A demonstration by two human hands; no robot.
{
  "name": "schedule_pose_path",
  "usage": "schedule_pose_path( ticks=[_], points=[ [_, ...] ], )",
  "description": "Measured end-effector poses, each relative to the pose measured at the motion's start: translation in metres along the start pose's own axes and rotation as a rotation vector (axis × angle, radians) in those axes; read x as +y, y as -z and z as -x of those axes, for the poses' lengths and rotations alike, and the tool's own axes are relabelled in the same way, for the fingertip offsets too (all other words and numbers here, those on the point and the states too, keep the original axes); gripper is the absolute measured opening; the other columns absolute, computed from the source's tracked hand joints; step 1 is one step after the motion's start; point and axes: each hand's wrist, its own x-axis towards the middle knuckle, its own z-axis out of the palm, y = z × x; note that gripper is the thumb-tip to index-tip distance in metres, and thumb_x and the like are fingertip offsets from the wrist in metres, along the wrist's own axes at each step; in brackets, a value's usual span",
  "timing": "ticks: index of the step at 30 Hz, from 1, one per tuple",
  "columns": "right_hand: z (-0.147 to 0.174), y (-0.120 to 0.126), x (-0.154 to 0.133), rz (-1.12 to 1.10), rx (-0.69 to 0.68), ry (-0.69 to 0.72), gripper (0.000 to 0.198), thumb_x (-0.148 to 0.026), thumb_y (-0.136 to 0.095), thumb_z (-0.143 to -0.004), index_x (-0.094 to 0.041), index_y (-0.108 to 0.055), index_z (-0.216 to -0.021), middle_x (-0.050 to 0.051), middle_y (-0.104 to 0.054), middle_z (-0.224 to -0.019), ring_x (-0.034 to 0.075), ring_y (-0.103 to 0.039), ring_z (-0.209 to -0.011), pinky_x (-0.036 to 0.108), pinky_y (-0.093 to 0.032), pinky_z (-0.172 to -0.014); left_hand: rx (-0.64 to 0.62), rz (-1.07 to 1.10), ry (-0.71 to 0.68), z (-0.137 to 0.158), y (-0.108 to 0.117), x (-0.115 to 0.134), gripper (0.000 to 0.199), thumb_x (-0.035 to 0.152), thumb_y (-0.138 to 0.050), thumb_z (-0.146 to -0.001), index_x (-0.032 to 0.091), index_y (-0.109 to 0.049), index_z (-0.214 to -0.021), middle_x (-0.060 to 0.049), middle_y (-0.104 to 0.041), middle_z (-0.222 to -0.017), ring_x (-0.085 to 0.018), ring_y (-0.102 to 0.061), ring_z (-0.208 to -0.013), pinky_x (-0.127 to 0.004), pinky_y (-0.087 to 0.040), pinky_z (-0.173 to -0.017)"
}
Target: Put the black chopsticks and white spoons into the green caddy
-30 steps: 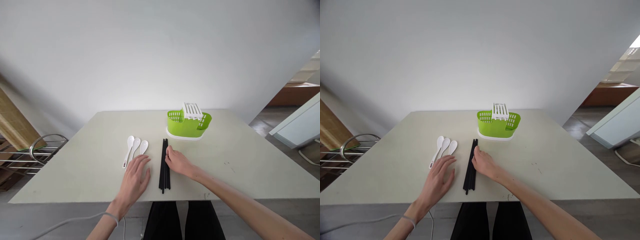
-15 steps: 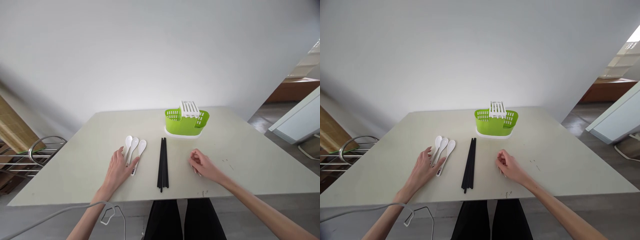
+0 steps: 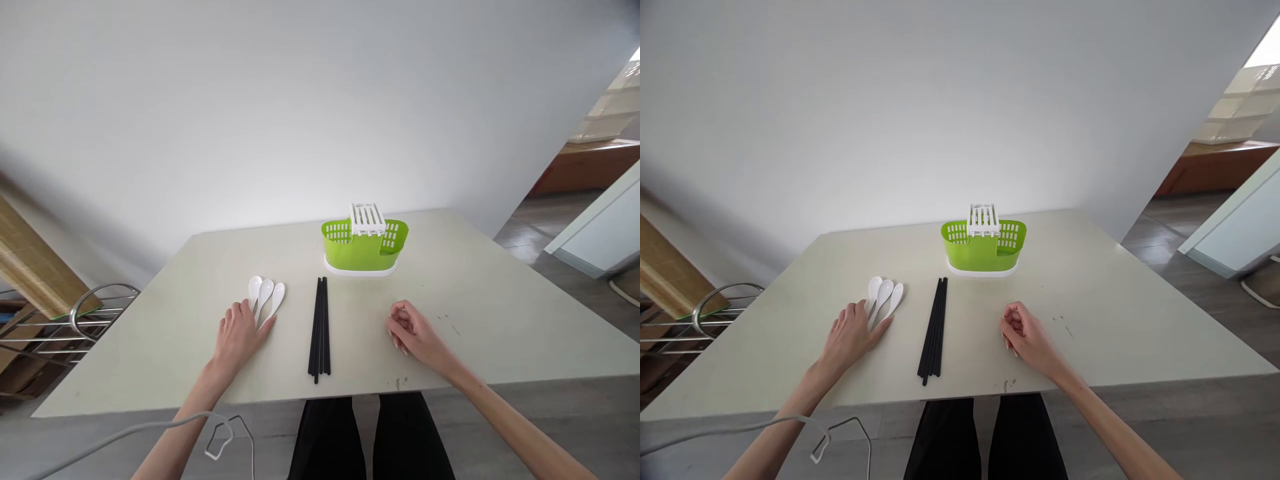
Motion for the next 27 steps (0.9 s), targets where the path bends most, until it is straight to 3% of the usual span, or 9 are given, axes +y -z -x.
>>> schedule_pose_path(
  ticks=[5, 10, 14, 19, 23, 27],
  points=[
    [0.0, -0.001, 0.004, -0.004, 0.004, 0.001, 0.033, -0.057, -0.055, -0.101, -0.027, -0.044, -0.096, -0.005, -0.055, -0.072, 0.013, -0.054, -0.054, 0.025, -0.042, -0.046, -0.101, -0.055, 0.04, -0.006, 0.009, -0.003, 0.052, 0.053, -0.041, -0.104, 0.007, -0.06, -0.119, -0.025, -0.067, -0.12, -0.038, -0.067, -0.113, -0.046, -0.051, -0.095],
    [0.0, -0.002, 0.003, -0.016, 0.002, 0.006, 0.035, -0.06, -0.055, -0.099, -0.027, -0.044, -0.096, -0.004, -0.057, -0.073, 0.014, -0.056, -0.056, 0.025, -0.043, -0.047, -0.163, -0.079, 0.058, -0.015, 0.008, -0.001, 0.04, 0.039, -0.033, -0.108, 0.009, -0.056, -0.121, -0.023, -0.07, -0.118, -0.035, -0.07, -0.111, -0.042, -0.053, -0.088],
    [0.001, -0.003, 0.0, -0.016, -0.002, 0.026, 0.034, -0.059, -0.055, -0.099, -0.027, -0.045, -0.095, -0.004, -0.057, -0.073, 0.014, -0.055, -0.056, 0.025, -0.042, -0.048, -0.172, -0.052, 0.037, -0.02, 0.003, -0.003, 0.035, 0.032, -0.026, -0.109, 0.011, -0.053, -0.118, -0.023, -0.069, -0.121, -0.034, -0.071, -0.11, -0.04, -0.053, -0.081],
    [0.001, -0.003, -0.001, -0.006, 0.009, 0.048, 0.032, -0.057, -0.055, -0.1, -0.026, -0.045, -0.095, -0.004, -0.057, -0.073, 0.013, -0.055, -0.056, 0.025, -0.042, -0.048, -0.127, 0.014, 0.013, -0.014, 0.002, -0.002, 0.037, 0.031, -0.018, -0.109, 0.014, -0.049, -0.117, -0.021, -0.071, -0.114, -0.031, -0.074, -0.093, -0.039, -0.05, -0.075],
    [0.0, -0.005, -0.009, -0.007, -0.005, 0.051, 0.033, -0.057, -0.055, -0.1, -0.026, -0.043, -0.095, -0.004, -0.057, -0.074, 0.013, -0.055, -0.058, 0.025, -0.042, -0.05, -0.063, 0.185, -0.02, -0.002, 0.018, 0.026, 0.03, 0.033, -0.019, -0.111, 0.019, -0.046, -0.113, -0.013, -0.072, -0.094, -0.03, -0.074, -0.082, -0.036, -0.047, -0.068],
    [-0.003, -0.02, -0.034, -0.052, -0.037, 0.037, 0.035, -0.058, -0.056, -0.098, -0.024, -0.049, -0.104, -0.001, -0.061, -0.085, 0.015, -0.062, -0.066, 0.025, -0.045, -0.05, -0.075, 0.469, -0.161, 0.01, 0.035, 0.082, 0.027, 0.036, -0.02, -0.112, 0.023, -0.043, -0.108, -0.008, -0.07, -0.084, -0.028, -0.072, -0.076, -0.036, -0.047, -0.067]
  ],
)
